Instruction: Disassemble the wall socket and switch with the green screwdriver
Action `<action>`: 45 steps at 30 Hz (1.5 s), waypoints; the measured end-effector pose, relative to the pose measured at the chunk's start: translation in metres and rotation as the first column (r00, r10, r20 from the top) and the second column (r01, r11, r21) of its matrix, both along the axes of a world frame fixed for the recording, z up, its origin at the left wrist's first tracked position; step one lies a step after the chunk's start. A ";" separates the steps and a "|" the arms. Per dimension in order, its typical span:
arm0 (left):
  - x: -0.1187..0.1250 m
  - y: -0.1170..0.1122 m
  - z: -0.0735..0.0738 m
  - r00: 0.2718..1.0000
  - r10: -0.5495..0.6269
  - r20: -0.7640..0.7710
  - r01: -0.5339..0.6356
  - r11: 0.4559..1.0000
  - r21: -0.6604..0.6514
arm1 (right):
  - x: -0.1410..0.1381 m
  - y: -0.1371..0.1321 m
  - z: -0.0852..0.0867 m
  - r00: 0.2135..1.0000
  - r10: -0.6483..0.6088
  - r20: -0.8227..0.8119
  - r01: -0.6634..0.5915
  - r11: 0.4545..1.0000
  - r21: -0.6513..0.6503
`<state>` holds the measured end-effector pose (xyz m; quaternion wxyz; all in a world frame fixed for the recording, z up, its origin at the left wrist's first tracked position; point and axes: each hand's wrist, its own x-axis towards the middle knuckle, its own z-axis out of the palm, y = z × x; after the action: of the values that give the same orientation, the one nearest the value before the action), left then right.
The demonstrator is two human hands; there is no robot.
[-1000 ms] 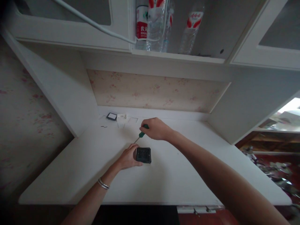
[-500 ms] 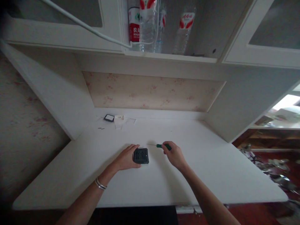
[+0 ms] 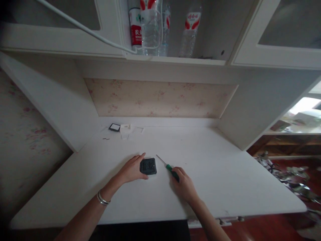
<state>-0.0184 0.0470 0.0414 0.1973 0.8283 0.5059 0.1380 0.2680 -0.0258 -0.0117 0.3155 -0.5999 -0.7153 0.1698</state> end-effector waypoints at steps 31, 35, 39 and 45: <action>0.001 0.007 -0.009 0.985 0.011 0.175 -0.006 1.000 -0.029 | -0.016 0.006 0.011 0.893 -0.258 -0.369 0.237 0.966 -0.102; 0.000 0.005 -0.015 0.974 0.030 0.225 -0.026 0.999 -0.022 | -0.028 0.008 0.030 0.808 -0.232 -0.542 0.235 0.970 -0.065; -0.001 0.003 -0.017 0.965 0.048 0.256 -0.044 0.999 -0.020 | -0.041 0.008 0.046 0.786 -0.187 -0.589 0.201 0.979 -0.043; -0.002 0.006 -0.014 0.963 -0.019 0.268 0.026 0.999 -0.022 | -0.049 0.012 0.051 0.742 -0.236 -0.627 0.260 0.964 -0.054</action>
<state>-0.0209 0.0530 0.0274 0.2759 0.8052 0.4667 0.2401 0.2185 -0.0137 0.0394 0.5665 -0.5926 -0.4857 0.3033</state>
